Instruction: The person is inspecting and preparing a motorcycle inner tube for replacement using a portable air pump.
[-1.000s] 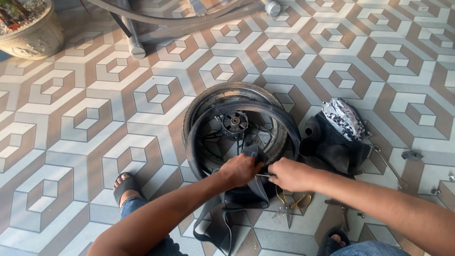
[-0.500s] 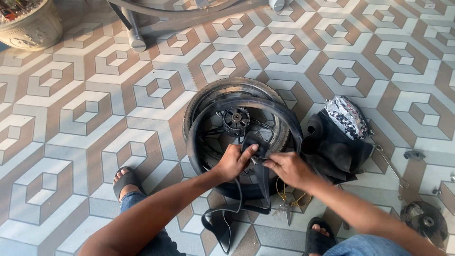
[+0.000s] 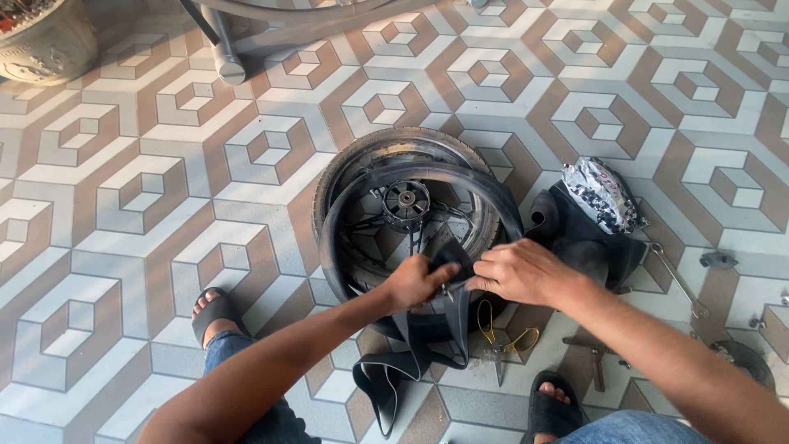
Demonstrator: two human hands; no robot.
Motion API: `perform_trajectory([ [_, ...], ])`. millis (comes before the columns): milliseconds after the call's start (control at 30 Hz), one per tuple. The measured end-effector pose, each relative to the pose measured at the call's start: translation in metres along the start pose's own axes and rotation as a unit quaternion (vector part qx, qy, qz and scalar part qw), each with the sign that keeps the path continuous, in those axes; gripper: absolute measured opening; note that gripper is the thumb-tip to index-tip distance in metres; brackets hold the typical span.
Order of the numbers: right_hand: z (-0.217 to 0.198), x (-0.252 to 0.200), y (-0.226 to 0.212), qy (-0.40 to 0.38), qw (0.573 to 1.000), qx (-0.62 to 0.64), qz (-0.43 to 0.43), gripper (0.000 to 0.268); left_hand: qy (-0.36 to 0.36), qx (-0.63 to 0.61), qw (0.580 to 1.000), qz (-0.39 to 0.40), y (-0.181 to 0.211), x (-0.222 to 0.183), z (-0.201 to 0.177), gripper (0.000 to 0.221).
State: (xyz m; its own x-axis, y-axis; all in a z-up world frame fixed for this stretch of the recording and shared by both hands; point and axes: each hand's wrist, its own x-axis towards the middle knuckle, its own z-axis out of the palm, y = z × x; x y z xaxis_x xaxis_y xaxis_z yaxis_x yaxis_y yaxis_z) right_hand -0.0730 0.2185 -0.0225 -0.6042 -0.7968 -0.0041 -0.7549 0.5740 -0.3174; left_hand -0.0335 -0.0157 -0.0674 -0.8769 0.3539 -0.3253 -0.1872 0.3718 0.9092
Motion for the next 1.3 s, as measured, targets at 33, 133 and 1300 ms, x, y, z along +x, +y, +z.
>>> perform_trajectory([
  [33, -0.017, 0.004, -0.003, -0.058, 0.993, -0.093, -0.03, 0.038, -0.051, 0.08, 0.995, -0.024, 0.002, 0.001, 0.0, 0.063],
  [133, -0.011, 0.012, 0.009, -0.009, 0.963, -0.218, -0.16, 0.037, -0.094, 0.061, 0.993, -0.024, 0.01, -0.009, 0.011, 0.066],
  [1300, 0.008, 0.011, -0.007, 0.106, 0.971, -0.171, -0.133, 0.036, -0.063, 0.082, 0.992, -0.07, 0.007, 0.0, -0.012, 0.056],
])
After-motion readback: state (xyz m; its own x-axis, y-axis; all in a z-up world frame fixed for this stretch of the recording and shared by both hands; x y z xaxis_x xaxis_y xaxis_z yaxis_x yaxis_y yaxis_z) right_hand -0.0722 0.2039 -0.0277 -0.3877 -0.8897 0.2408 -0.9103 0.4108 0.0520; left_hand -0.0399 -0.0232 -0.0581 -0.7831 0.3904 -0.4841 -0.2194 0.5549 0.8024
